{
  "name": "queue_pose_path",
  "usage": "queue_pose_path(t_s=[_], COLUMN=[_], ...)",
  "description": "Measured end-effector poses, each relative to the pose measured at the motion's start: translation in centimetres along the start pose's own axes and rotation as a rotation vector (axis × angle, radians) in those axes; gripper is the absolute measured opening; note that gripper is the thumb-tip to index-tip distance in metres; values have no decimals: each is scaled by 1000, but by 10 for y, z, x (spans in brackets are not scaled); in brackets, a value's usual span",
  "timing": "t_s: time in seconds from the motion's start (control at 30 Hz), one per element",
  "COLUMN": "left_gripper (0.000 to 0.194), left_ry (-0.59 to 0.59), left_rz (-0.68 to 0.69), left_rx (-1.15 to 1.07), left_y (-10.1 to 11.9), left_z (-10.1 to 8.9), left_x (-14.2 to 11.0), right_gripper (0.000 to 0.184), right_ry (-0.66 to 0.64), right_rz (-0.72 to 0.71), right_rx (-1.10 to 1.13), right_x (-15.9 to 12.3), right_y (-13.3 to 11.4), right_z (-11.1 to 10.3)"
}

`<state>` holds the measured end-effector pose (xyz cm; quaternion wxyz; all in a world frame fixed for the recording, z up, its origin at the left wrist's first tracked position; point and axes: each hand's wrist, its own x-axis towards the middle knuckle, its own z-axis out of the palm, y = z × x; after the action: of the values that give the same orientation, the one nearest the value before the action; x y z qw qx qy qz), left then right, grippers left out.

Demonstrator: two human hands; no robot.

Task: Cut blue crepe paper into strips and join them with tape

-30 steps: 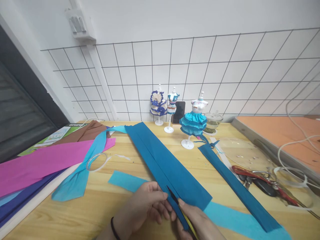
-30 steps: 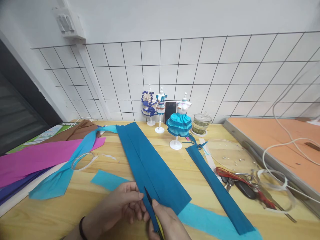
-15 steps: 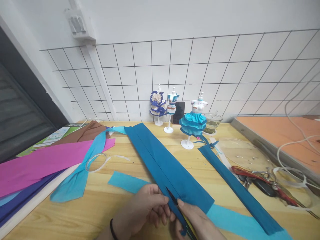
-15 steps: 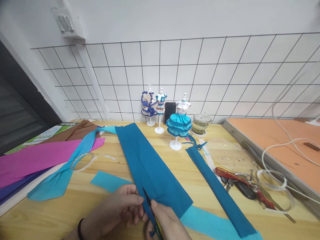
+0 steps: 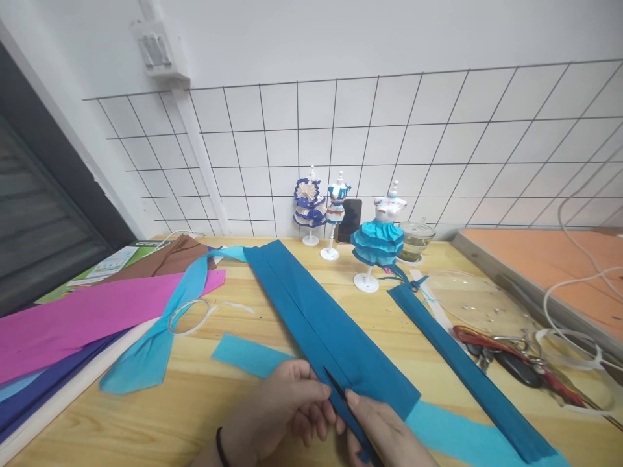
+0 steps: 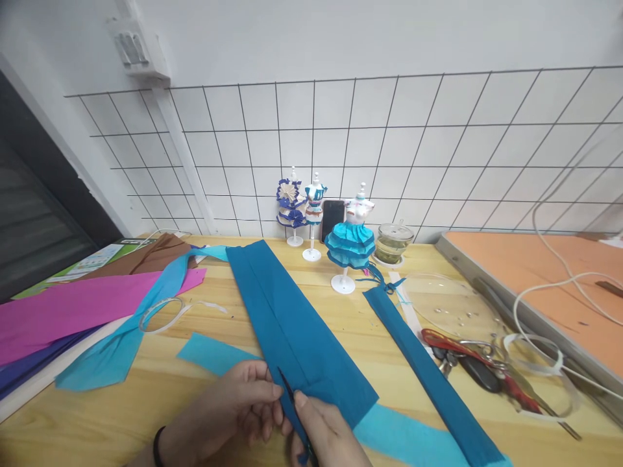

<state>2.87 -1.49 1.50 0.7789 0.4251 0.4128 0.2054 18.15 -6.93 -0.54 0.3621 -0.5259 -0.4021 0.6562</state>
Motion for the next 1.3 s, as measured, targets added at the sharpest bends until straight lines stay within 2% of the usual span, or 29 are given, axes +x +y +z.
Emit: queue_pose_path(t_s=[0.33,0.57,0.8,1.0,1.17,1.3], left_gripper=[20,26,32,27,25,26], left_ry=[8,-12,103,84,54,46], left_rz=[1,6,10,8,3,11], left_rx=[-4,21,3,11,22,45], left_y=[-4,2,3,2,1,1], left_z=[-3,-1,-11,-9,-4,-2], left_x=[1,-1,5,5,2,1], right_gripper=[55,55,56,62,57,57], right_ry=[-5,21,10,22,13,-11], right_rz=[-6,21,49,45,-56,-38], right_rx=[19,12,24,2,-144,-139], right_x=[1,1,-1,0,0,3], right_y=[0,-1,-3,-1,-3,-2], right_z=[-1,1,2,0,-4,-3])
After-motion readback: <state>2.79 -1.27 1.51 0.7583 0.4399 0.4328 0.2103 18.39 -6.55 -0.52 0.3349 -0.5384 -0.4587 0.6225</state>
